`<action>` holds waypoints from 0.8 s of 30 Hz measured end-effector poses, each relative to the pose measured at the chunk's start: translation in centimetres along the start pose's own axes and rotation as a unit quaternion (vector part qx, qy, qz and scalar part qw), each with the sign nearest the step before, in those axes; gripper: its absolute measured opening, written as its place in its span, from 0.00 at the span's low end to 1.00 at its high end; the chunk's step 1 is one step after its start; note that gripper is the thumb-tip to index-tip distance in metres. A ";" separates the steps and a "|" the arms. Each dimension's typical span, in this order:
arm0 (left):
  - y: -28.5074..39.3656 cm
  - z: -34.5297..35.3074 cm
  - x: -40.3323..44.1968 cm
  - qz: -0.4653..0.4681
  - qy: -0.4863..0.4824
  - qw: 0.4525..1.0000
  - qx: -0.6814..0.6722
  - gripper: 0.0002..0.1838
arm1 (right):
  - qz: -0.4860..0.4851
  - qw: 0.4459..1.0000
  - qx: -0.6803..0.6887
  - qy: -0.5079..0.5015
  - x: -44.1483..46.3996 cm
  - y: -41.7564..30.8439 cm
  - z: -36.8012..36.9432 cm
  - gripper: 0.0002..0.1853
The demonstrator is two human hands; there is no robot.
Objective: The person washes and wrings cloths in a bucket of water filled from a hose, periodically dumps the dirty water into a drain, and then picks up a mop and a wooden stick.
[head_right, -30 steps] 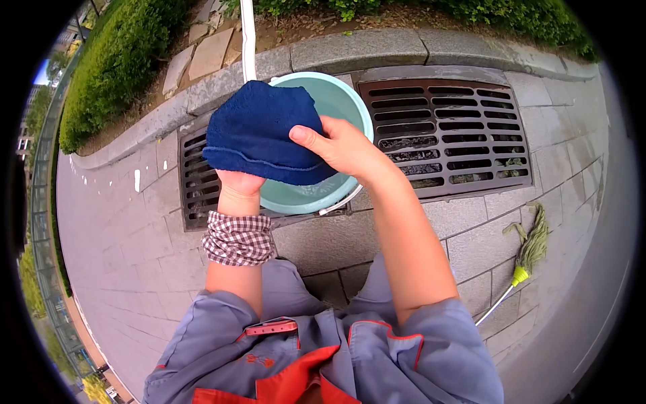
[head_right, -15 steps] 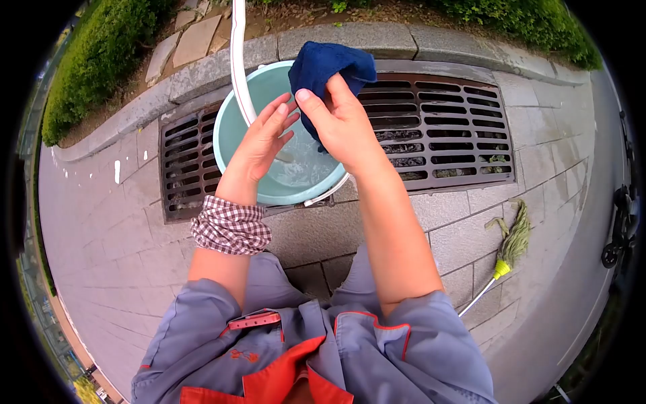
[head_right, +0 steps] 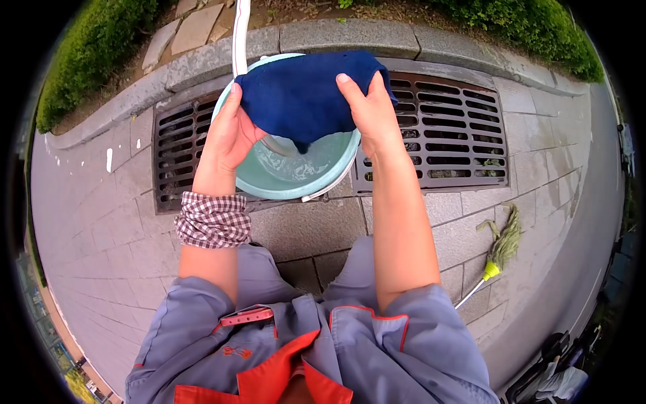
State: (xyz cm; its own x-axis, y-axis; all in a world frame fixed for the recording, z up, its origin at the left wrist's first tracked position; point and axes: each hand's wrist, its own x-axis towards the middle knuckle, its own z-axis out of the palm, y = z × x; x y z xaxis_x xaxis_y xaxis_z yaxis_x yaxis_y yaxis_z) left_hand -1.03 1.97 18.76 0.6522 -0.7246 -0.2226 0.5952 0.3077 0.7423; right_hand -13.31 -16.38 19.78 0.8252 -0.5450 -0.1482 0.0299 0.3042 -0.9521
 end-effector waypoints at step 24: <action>5.3 -8.8 0.1 0.049 0.210 0.972 0.090 0.15 | 0.199 0.703 -0.667 -0.148 10.4 11.5 4.6 0.39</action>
State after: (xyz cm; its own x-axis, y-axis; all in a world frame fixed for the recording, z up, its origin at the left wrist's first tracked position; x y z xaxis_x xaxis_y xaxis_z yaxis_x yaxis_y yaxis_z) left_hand 6.38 8.96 17.09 0.8587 -0.3689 -0.3556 0.4531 0.2226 0.8632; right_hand -1.79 -14.95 8.49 0.7061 -0.3770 -0.5995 -0.6284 -0.7238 -0.2849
